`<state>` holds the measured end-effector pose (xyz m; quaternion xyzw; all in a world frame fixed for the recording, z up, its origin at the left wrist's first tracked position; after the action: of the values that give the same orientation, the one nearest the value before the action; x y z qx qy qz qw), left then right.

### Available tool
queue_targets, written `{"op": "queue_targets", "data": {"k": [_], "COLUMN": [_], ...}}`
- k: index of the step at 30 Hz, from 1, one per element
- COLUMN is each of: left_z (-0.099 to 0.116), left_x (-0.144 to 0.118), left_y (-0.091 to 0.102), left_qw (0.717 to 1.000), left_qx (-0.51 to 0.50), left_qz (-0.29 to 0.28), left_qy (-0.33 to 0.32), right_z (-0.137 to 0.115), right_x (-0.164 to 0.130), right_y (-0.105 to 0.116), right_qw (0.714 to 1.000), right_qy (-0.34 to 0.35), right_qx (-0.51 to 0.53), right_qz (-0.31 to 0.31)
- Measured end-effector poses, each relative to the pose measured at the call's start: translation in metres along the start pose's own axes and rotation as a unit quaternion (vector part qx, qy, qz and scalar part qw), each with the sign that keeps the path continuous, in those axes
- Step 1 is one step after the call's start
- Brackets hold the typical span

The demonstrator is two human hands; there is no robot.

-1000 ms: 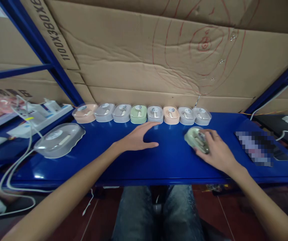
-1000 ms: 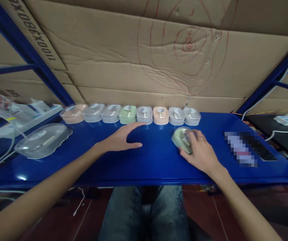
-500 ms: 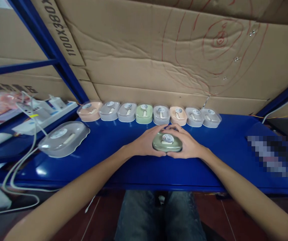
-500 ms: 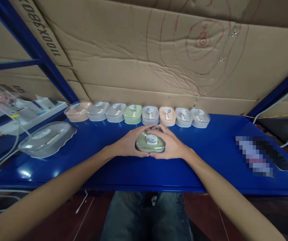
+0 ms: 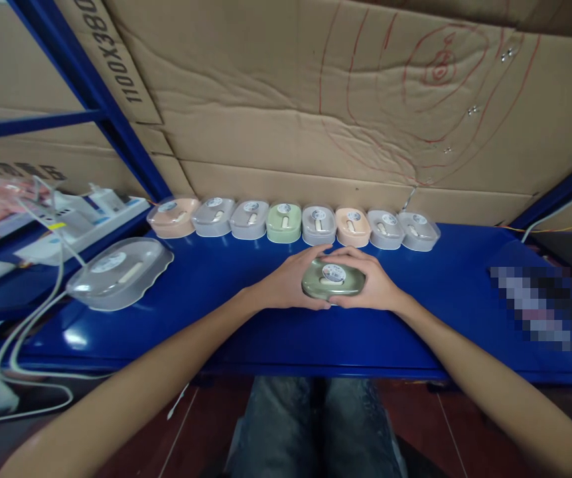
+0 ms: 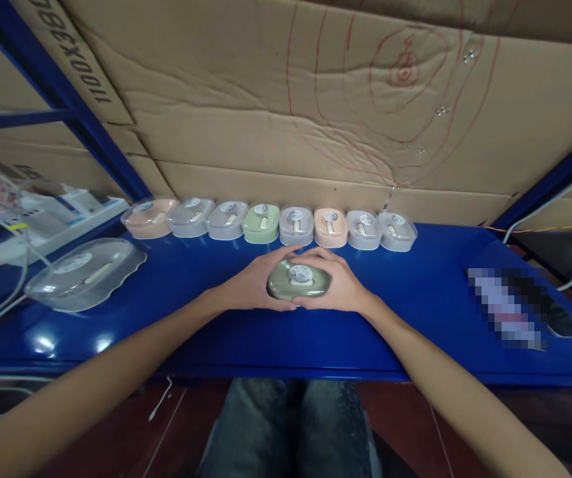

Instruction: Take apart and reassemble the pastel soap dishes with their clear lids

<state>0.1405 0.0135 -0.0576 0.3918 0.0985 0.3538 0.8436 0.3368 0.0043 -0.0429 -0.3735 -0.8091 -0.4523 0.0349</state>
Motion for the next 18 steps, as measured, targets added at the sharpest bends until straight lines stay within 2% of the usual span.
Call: {"op": "queue_targets", "data": {"k": [3,5,8,11,14,18], "left_z": [0.002,0.004,0.003,0.003,0.003,0.002], "left_x": [-0.001,-0.003,-0.005,-0.007,-0.007,-0.006], "left_y": [0.001,0.002,0.004,0.005,0.006,0.006], "left_qw": [0.999,0.998,0.999,1.0,1.0,1.0], "left_qx": [-0.03,-0.046,-0.039,-0.023,-0.014,-0.008], "left_qz": [0.009,0.017,0.021,0.009,0.001,0.0], "left_qy": [-0.016,-0.027,-0.018,0.002,0.007,-0.004], "right_z": [0.001,0.0,0.0,0.006,0.02,0.041], "right_x": [0.001,0.001,-0.006,-0.027,-0.054,-0.08], "right_y": [0.003,0.013,0.043,0.079,0.101,0.101], "right_qw": [1.0,0.999,0.998,0.996,0.99,0.983], "right_qy": [-0.001,-0.004,-0.012,-0.039,-0.11,-0.163], "right_qx": [0.015,0.024,0.029,-0.002,-0.075,-0.088], "right_qz": [0.014,0.028,0.053,0.078,0.055,0.012]}}
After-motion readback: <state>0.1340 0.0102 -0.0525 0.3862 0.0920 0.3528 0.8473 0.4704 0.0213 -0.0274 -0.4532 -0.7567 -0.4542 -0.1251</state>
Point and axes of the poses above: each hand's wrist, its own x-axis towards the middle knuckle, its own y-axis out of the back of the hand, z = x × y, the point moved 5 cm from there along x, towards the middle knuckle, and after that the axes turned 11 degrees about -z, right-handed, at the moved point
